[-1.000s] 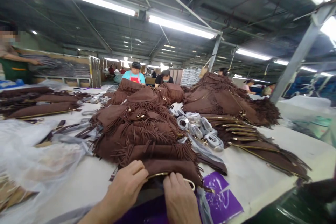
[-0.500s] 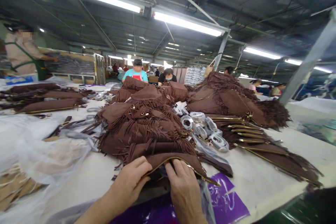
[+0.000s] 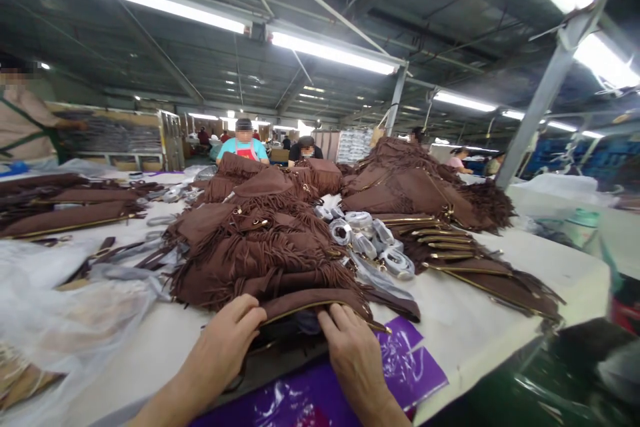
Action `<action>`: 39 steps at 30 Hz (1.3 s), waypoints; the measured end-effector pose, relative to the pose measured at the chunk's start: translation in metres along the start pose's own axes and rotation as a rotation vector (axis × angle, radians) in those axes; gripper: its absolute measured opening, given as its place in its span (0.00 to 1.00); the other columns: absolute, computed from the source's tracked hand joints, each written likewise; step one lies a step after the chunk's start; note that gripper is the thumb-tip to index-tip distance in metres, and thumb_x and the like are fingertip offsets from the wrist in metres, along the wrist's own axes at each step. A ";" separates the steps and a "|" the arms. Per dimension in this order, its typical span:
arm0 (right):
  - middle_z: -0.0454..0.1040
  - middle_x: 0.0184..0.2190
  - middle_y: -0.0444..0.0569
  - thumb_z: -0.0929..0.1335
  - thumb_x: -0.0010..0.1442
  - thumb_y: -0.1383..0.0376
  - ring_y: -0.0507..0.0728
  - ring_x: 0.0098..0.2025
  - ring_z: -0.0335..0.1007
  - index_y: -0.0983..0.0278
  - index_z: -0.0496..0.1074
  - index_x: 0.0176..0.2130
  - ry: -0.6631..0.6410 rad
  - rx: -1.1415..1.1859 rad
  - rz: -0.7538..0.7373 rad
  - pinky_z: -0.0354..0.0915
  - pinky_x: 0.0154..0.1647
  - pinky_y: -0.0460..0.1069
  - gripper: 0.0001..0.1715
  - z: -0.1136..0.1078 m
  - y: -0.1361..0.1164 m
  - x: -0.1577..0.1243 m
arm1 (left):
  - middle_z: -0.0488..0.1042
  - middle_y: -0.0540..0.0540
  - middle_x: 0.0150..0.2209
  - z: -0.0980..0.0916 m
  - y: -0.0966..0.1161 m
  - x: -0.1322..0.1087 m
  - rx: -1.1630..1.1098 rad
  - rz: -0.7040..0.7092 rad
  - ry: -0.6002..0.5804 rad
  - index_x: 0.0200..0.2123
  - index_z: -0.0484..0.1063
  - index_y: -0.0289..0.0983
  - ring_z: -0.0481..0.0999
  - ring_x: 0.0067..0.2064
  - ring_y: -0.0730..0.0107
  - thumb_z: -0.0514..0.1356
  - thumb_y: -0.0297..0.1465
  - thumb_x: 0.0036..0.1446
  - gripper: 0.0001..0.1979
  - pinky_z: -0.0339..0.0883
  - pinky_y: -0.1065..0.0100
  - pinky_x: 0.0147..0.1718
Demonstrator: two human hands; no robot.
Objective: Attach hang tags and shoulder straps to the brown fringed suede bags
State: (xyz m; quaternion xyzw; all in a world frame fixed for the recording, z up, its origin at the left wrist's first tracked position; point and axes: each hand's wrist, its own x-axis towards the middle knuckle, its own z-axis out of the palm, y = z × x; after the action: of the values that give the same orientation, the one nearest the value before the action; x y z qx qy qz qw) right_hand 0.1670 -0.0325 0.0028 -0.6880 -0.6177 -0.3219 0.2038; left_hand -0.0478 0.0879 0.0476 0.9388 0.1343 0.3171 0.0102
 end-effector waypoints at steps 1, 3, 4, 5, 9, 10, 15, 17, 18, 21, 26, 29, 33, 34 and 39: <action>0.73 0.36 0.50 0.66 0.59 0.77 0.61 0.38 0.69 0.62 0.73 0.40 0.009 -0.013 0.022 0.65 0.38 0.51 0.13 0.001 0.004 -0.002 | 0.71 0.45 0.40 0.004 0.004 -0.002 0.108 0.090 0.027 0.40 0.68 0.38 0.70 0.39 0.63 0.49 0.19 0.61 0.12 0.63 0.66 0.38; 0.73 0.35 0.51 0.64 0.57 0.79 0.61 0.36 0.69 0.62 0.72 0.36 0.027 -0.020 0.061 0.65 0.34 0.50 0.14 0.005 0.005 -0.007 | 0.72 0.44 0.40 0.018 0.017 -0.009 0.259 0.253 -0.009 0.43 0.69 0.37 0.70 0.37 0.62 0.52 0.20 0.61 0.11 0.62 0.63 0.38; 0.73 0.35 0.52 0.63 0.57 0.80 0.61 0.34 0.69 0.62 0.71 0.36 0.027 -0.020 0.079 0.64 0.32 0.50 0.15 0.007 0.003 -0.008 | 0.73 0.44 0.38 0.028 0.024 -0.012 0.302 0.294 -0.058 0.43 0.70 0.37 0.69 0.35 0.62 0.54 0.21 0.61 0.10 0.61 0.63 0.36; 0.73 0.37 0.52 0.62 0.56 0.80 0.60 0.33 0.70 0.63 0.71 0.37 0.025 -0.016 0.096 0.64 0.31 0.49 0.17 0.009 0.001 -0.009 | 0.73 0.44 0.37 0.039 0.032 -0.014 0.335 0.291 -0.107 0.42 0.70 0.36 0.69 0.35 0.61 0.55 0.22 0.61 0.08 0.61 0.62 0.35; 0.72 0.39 0.51 0.59 0.56 0.80 0.56 0.29 0.71 0.63 0.68 0.39 -0.013 0.038 0.145 0.61 0.25 0.46 0.17 0.005 -0.008 0.000 | 0.74 0.36 0.39 0.076 0.056 -0.013 0.470 -0.015 -0.233 0.48 0.71 0.30 0.71 0.38 0.54 0.57 0.23 0.59 0.13 0.62 0.60 0.33; 0.71 0.38 0.50 0.59 0.57 0.79 0.55 0.28 0.71 0.63 0.68 0.38 -0.022 0.055 0.146 0.60 0.24 0.46 0.16 0.003 -0.008 0.004 | 0.74 0.36 0.37 0.080 0.058 -0.010 0.478 -0.088 -0.271 0.46 0.72 0.29 0.71 0.37 0.54 0.56 0.22 0.59 0.12 0.61 0.60 0.31; 0.70 0.35 0.47 0.59 0.60 0.77 0.53 0.25 0.70 0.62 0.68 0.39 -0.040 0.114 0.087 0.58 0.22 0.45 0.15 -0.001 -0.006 0.014 | 0.73 0.44 0.32 0.074 0.049 0.001 0.311 0.065 -0.319 0.31 0.72 0.35 0.70 0.34 0.62 0.58 0.21 0.60 0.06 0.57 0.64 0.28; 0.70 0.33 0.47 0.59 0.58 0.78 0.55 0.27 0.71 0.62 0.69 0.37 -0.044 0.127 0.032 0.60 0.24 0.46 0.16 0.002 -0.009 0.008 | 0.72 0.47 0.31 0.065 0.042 -0.003 0.240 0.254 -0.266 0.29 0.70 0.36 0.69 0.33 0.65 0.60 0.24 0.60 0.07 0.57 0.65 0.28; 0.71 0.31 0.47 0.60 0.57 0.79 0.55 0.27 0.72 0.61 0.69 0.35 -0.049 0.136 -0.002 0.60 0.25 0.46 0.16 0.004 -0.012 0.004 | 0.71 0.48 0.31 0.060 0.038 -0.007 0.220 0.319 -0.240 0.28 0.69 0.36 0.68 0.32 0.66 0.61 0.25 0.60 0.07 0.56 0.64 0.28; 0.73 0.26 0.46 0.62 0.52 0.80 0.56 0.24 0.72 0.61 0.69 0.29 -0.078 0.160 -0.075 0.60 0.24 0.46 0.15 0.009 -0.021 -0.011 | 0.70 0.49 0.31 0.052 0.029 -0.017 0.214 0.383 -0.187 0.28 0.68 0.36 0.67 0.31 0.68 0.61 0.25 0.60 0.08 0.57 0.64 0.28; 0.75 0.24 0.45 0.62 0.56 0.77 0.56 0.27 0.74 0.60 0.71 0.30 -0.149 0.250 -0.069 0.65 0.28 0.45 0.15 -0.012 -0.006 -0.026 | 0.72 0.48 0.38 0.053 0.024 -0.022 0.208 0.361 -0.240 0.32 0.69 0.36 0.71 0.38 0.66 0.60 0.23 0.60 0.05 0.63 0.68 0.33; 0.77 0.33 0.45 0.58 0.64 0.73 0.53 0.34 0.76 0.58 0.72 0.42 -0.185 0.577 -0.129 0.69 0.34 0.43 0.17 -0.035 0.032 -0.040 | 0.73 0.47 0.41 0.055 0.025 -0.024 0.192 0.281 -0.342 0.36 0.70 0.37 0.73 0.39 0.67 0.55 0.19 0.61 0.08 0.65 0.70 0.37; 0.75 0.48 0.54 0.59 0.65 0.71 0.58 0.48 0.74 0.61 0.67 0.55 -0.078 0.422 0.023 0.71 0.48 0.50 0.20 -0.039 0.083 -0.070 | 0.74 0.45 0.44 0.054 0.032 -0.024 0.154 0.140 -0.464 0.41 0.70 0.38 0.74 0.42 0.65 0.52 0.14 0.54 0.17 0.67 0.68 0.42; 0.74 0.50 0.55 0.60 0.64 0.72 0.60 0.51 0.72 0.62 0.66 0.56 -0.091 0.349 0.004 0.70 0.51 0.52 0.21 -0.035 0.090 -0.076 | 0.74 0.44 0.45 0.052 0.036 -0.023 0.137 0.096 -0.477 0.42 0.70 0.38 0.75 0.42 0.64 0.52 0.13 0.51 0.20 0.67 0.67 0.42; 0.75 0.29 0.47 0.59 0.65 0.71 0.58 0.32 0.75 0.60 0.69 0.35 -0.263 0.284 -0.044 0.71 0.32 0.49 0.12 -0.022 0.080 -0.081 | 0.75 0.44 0.41 0.042 0.072 -0.009 0.066 -0.115 -0.455 0.38 0.71 0.38 0.74 0.42 0.59 0.57 0.20 0.55 0.09 0.67 0.62 0.41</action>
State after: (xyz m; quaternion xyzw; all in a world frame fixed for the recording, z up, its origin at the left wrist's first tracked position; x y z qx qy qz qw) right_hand 0.2386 -0.1181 -0.0289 -0.6748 -0.6931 -0.1429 0.2093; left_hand -0.0120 0.0188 0.0162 0.9767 0.1920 0.0917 0.0277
